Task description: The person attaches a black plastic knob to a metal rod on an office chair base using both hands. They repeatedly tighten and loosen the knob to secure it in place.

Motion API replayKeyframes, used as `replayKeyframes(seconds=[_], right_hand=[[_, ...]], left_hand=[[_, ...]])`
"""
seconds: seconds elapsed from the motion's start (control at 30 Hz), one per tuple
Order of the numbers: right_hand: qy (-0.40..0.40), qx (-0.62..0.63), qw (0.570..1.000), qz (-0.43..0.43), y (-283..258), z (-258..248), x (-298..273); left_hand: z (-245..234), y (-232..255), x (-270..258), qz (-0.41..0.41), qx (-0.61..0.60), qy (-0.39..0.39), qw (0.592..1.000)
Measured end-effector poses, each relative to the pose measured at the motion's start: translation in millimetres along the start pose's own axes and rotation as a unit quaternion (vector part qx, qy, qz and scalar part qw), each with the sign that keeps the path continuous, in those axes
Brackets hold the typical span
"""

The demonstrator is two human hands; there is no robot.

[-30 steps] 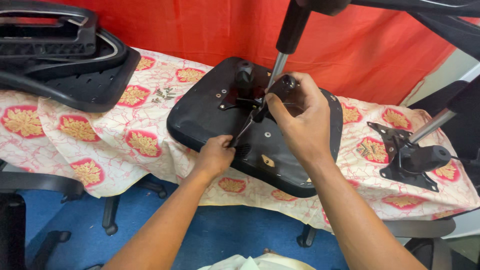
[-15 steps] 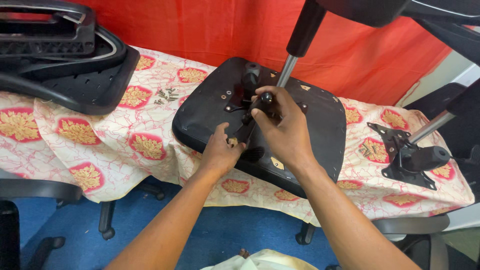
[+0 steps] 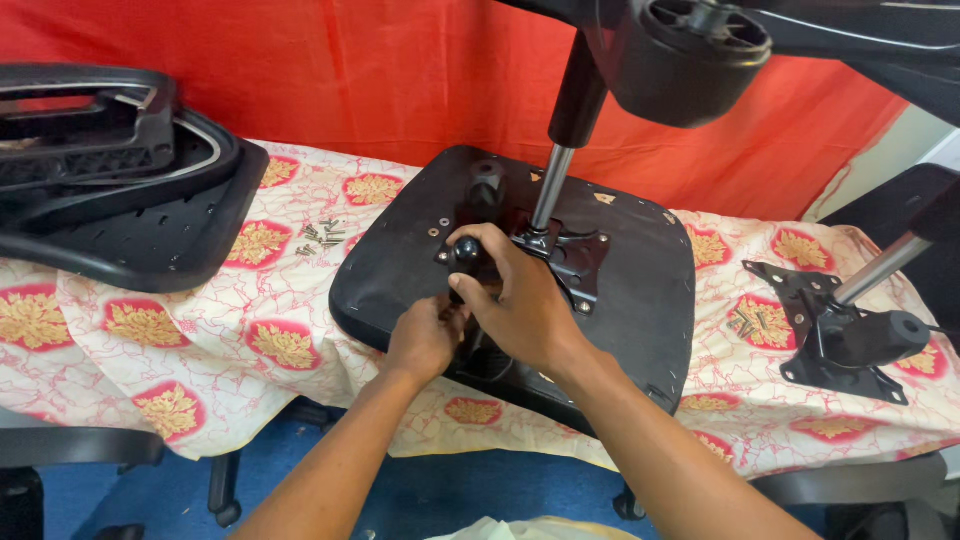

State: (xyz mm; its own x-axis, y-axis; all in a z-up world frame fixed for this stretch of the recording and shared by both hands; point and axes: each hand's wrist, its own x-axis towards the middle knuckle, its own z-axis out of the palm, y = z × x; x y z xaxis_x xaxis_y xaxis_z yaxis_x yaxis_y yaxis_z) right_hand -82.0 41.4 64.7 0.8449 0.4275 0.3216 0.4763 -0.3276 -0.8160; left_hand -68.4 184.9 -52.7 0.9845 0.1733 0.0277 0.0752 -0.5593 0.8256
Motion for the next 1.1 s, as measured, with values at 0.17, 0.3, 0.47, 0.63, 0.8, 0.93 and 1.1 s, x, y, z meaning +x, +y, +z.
replayKeyframes(seconds=[0.17, 0.3, 0.47, 0.63, 0.8, 0.93, 1.1], right_hand=[[-0.02, 0.019, 1.0, 0.011, 3, -6, -4], [-0.038, 0.049, 0.998, 0.027, 3, -13, -2], [-0.011, -0.027, 0.999, 0.033, 11, -15, 14], [0.027, -0.019, 0.999, -0.027, 26, -2, 27], [0.074, -0.025, 0.997, 0.003, 27, 14, 35], [0.121, -0.036, 0.991, 0.048, 21, 30, 38], [0.182, -0.053, 0.979, 0.071, 11, 51, 40]], left_hand=[[-1, -1, -1, -0.033, 0.023, 0.004, 0.999], [-1, -4, 7, -0.024, 0.016, -0.006, 1.0], [-2, -15, 18, 0.008, -0.001, -0.015, 1.0], [-4, -28, 24, 0.02, -0.036, -0.045, 0.998], [-7, -39, 38, 0.046, -0.068, -0.101, 0.991], [-6, -50, 47, 0.07, -0.08, -0.125, 0.986], [-8, -53, 49, 0.091, -0.133, -0.162, 0.974]])
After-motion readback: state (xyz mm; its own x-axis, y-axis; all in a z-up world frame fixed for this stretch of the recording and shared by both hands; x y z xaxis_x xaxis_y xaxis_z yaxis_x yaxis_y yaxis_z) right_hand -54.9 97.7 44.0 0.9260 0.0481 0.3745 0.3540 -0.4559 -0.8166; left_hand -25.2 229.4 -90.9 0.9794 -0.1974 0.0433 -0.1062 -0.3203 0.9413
